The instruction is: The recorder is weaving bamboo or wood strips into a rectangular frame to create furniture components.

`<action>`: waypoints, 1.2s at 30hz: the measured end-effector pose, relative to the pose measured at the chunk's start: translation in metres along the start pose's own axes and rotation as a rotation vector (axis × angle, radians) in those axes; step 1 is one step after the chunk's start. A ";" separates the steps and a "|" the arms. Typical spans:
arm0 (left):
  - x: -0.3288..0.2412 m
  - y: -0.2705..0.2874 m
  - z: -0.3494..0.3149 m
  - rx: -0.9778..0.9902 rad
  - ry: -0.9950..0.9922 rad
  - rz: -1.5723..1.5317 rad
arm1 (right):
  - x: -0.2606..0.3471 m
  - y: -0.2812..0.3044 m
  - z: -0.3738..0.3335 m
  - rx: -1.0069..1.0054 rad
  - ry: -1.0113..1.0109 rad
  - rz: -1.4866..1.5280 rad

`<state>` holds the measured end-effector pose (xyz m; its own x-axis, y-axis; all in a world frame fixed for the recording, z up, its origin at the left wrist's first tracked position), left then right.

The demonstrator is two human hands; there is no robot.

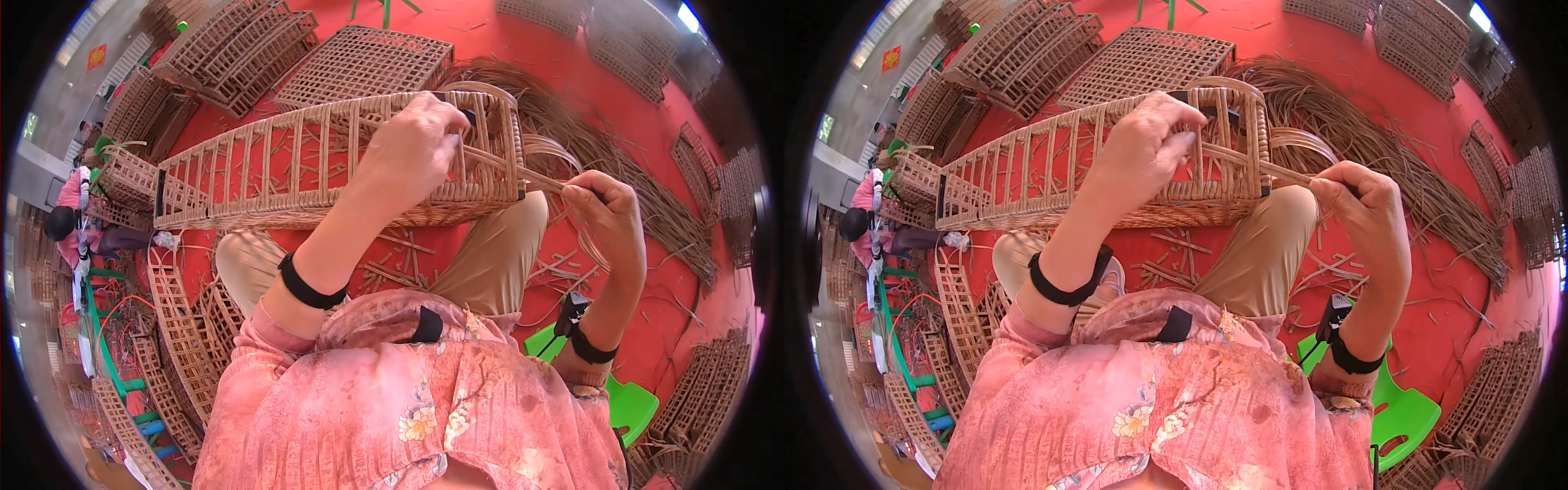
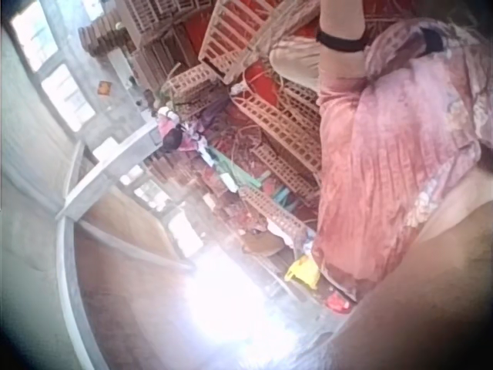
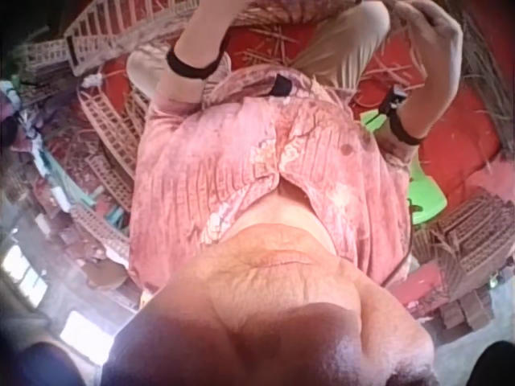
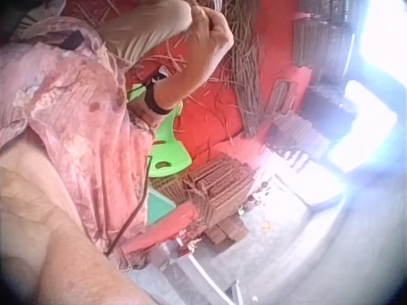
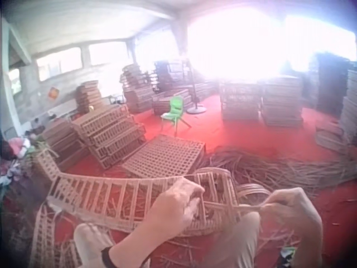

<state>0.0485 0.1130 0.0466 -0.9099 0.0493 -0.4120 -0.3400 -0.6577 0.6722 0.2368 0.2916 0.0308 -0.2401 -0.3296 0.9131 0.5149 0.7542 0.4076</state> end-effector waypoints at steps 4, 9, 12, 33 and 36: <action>0.009 -0.002 -0.008 0.074 0.257 -0.173 | -0.011 -0.008 0.010 0.012 -0.052 0.026; 0.025 -0.006 -0.011 0.088 0.425 -0.545 | -0.011 -0.018 0.015 -0.017 -0.093 0.116; 0.024 0.014 -0.015 0.042 0.422 -0.407 | -0.018 -0.015 0.015 0.009 -0.068 0.027; 0.042 0.056 -0.053 -0.069 0.502 -0.357 | -0.004 -0.016 0.022 0.054 -0.028 -0.091; 0.050 0.071 -0.061 -0.099 0.565 -0.314 | -0.014 -0.005 0.019 0.038 -0.047 -0.080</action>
<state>-0.0066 0.0228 0.0365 -0.4964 -0.1345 -0.8576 -0.5212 -0.7439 0.4183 0.2223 0.3031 0.0163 -0.3180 -0.3638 0.8755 0.4609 0.7476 0.4781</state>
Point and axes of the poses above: each hand's wrist, its own z-axis towards the middle knuckle, its own y-axis out of the back of the hand, x = y × z, the point moved 5 cm from there along z, towards the middle knuckle, and after that the axes turned 9 degrees about -y, right-handed, at the moved point
